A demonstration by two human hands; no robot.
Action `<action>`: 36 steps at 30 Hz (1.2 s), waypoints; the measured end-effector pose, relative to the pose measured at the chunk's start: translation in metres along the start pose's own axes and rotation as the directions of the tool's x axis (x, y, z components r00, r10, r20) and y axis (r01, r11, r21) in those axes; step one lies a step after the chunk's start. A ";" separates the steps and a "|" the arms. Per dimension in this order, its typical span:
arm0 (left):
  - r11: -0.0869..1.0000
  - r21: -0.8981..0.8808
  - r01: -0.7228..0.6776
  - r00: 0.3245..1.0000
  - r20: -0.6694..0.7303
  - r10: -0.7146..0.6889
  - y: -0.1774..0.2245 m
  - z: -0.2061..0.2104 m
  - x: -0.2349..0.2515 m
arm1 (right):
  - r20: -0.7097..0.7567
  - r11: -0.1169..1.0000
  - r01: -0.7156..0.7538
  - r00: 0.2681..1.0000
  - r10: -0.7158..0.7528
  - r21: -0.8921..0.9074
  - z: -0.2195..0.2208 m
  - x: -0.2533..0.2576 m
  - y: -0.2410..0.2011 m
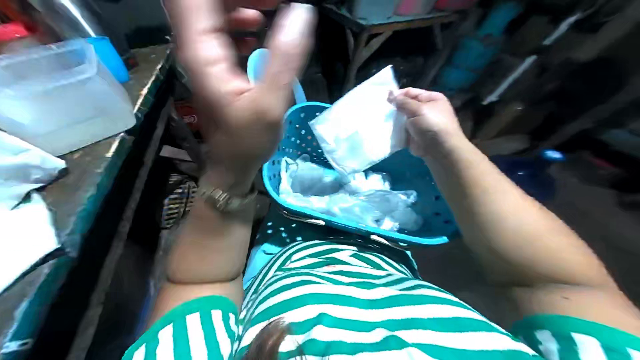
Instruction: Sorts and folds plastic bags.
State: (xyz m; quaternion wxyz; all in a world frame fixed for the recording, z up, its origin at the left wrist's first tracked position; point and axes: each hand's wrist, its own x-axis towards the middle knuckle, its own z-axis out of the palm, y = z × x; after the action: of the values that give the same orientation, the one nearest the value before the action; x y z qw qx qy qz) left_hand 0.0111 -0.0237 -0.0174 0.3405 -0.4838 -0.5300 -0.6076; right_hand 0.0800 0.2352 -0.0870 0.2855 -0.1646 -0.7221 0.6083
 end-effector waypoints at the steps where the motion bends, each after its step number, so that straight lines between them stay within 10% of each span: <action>1: 0.995 0.015 0.097 0.981 0.166 -0.098 -0.010 0.026 0.007 | 0.021 1.000 0.007 1.000 -0.007 0.008 0.000 -0.001 -0.001; 5: 0.968 0.191 0.164 0.724 0.643 -0.249 -0.046 0.101 -0.013 | 0.018 0.999 -0.023 1.000 0.023 0.037 -0.006 -0.002 -0.002; 9: 0.919 0.346 0.188 0.520 0.759 -0.392 -0.051 0.123 -0.054 | -0.071 0.980 -0.197 0.977 0.199 0.032 -0.013 0.003 -0.002; 19: 0.867 0.128 0.481 0.531 0.745 -0.404 -0.078 0.122 -0.082 | 0.082 0.944 -0.214 0.977 0.199 0.253 -0.003 0.001 0.002; 25: 0.652 -0.047 0.757 0.512 0.662 -0.547 -0.079 0.121 -0.083 | 0.230 0.936 -0.131 0.972 0.055 0.326 -0.007 -0.004 0.001; 31: 0.540 -0.213 0.814 0.545 0.603 -0.582 -0.060 0.116 -0.080 | 0.267 0.988 0.142 0.952 -0.151 0.052 -0.009 -0.015 0.001; 36: 0.502 -0.345 0.793 0.607 0.520 -0.601 -0.062 0.108 -0.073 | 0.295 0.806 0.487 0.867 -0.402 -0.335 -0.013 -0.014 0.005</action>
State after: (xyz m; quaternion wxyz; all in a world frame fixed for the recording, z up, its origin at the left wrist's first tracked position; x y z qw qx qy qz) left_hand -0.0004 0.0873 -0.1093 -0.1866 -0.3935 -0.5333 -0.7252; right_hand 0.0986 0.2379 -0.0935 0.3032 0.0204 -0.8747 0.3777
